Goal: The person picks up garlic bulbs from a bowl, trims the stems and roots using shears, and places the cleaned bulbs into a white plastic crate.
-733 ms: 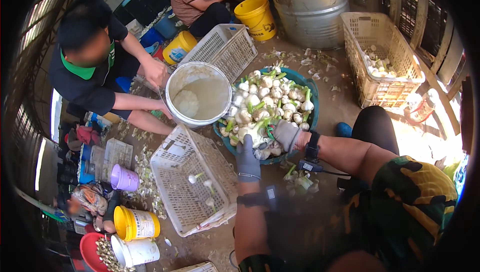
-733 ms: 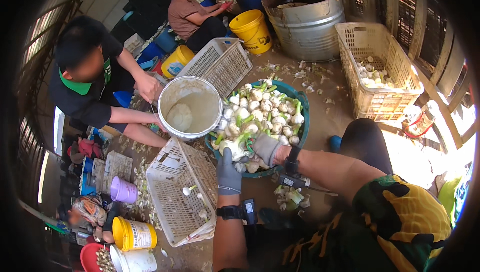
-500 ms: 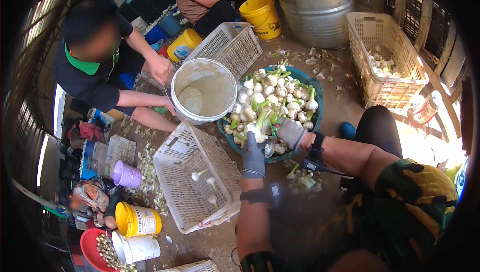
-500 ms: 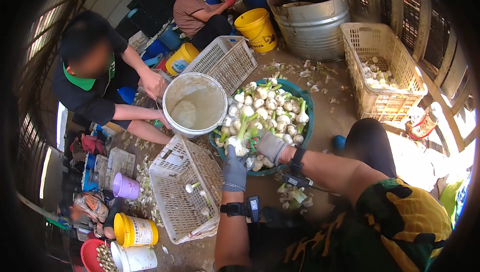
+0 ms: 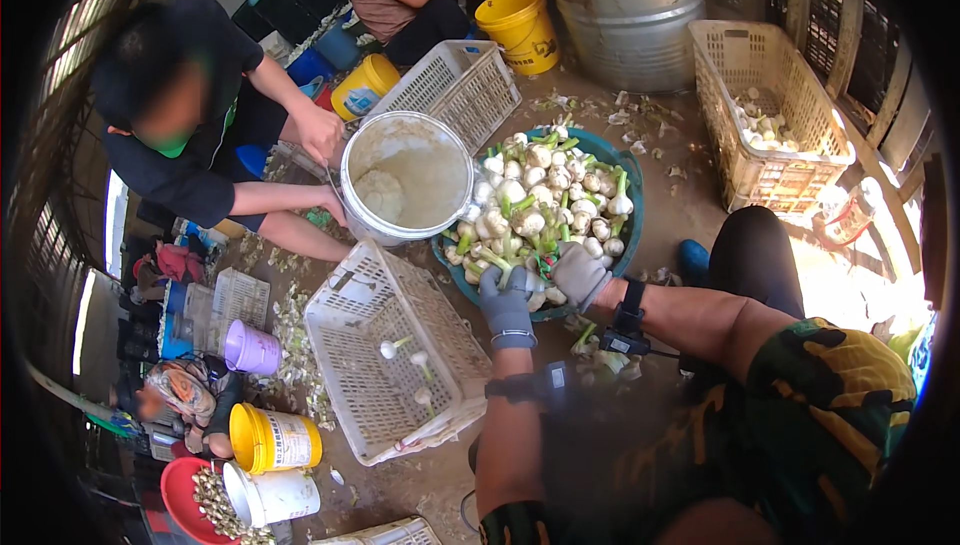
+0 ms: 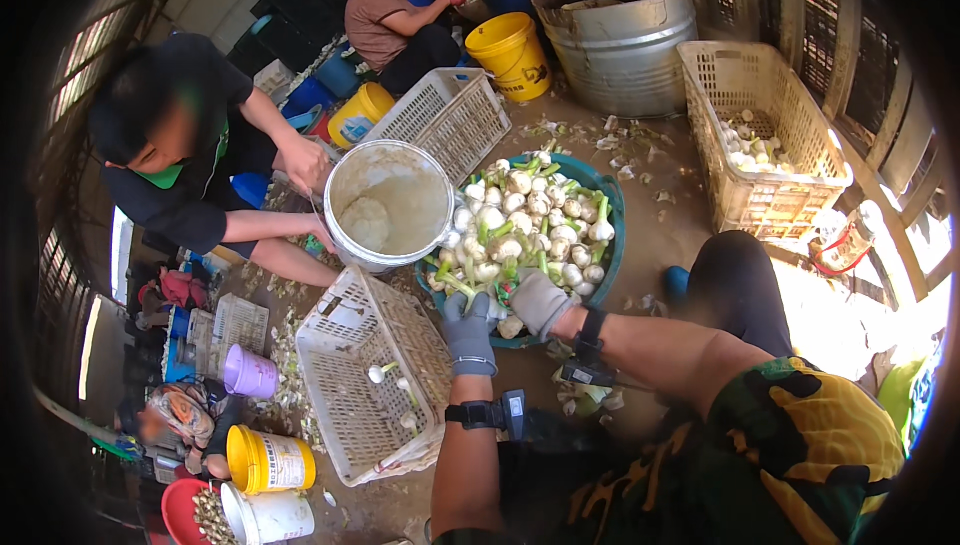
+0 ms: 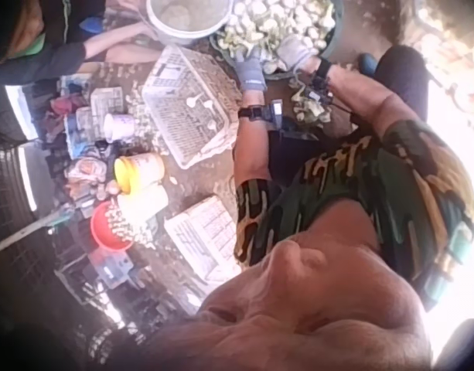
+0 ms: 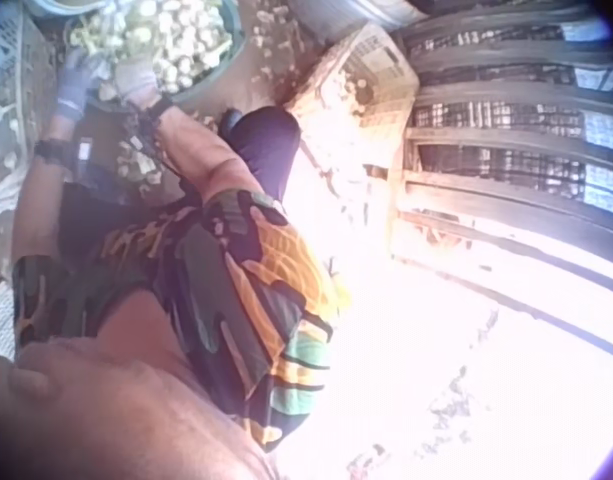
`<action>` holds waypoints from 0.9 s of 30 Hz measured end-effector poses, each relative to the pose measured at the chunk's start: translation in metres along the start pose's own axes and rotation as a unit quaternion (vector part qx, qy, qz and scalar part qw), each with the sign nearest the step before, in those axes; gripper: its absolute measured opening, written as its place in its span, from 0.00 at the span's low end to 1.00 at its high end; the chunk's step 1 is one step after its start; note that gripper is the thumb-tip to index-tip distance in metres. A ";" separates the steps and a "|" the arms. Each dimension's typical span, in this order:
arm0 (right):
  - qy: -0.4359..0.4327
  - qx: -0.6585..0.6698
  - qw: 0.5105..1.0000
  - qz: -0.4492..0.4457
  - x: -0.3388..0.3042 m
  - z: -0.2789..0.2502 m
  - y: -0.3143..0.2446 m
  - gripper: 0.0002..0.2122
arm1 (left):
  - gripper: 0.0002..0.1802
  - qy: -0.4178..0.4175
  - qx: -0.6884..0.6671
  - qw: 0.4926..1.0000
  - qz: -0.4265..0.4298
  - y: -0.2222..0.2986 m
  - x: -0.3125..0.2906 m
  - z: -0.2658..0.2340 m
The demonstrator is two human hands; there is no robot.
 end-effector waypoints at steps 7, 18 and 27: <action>-0.010 0.362 0.927 -0.097 0.008 0.059 0.011 0.05 | 0.18 -0.105 -0.370 0.901 -0.202 -0.010 -0.004 0.018; -0.182 0.468 0.861 0.082 -0.018 0.056 0.055 0.19 | 0.23 -0.162 -0.247 0.951 -0.093 0.014 -0.006 0.013; 0.041 0.569 0.806 0.159 0.000 0.016 0.053 0.06 | 0.23 -0.113 0.014 0.987 0.118 0.038 -0.010 0.025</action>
Point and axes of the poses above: each hand's wrist, its own x-axis towards the middle knuckle, its own z-axis out of the palm, y = z × x, the point moved 9 cm from there along x, towards the middle knuckle, and after that the axes turned 2 degrees about -y, right-handed, at the moved point
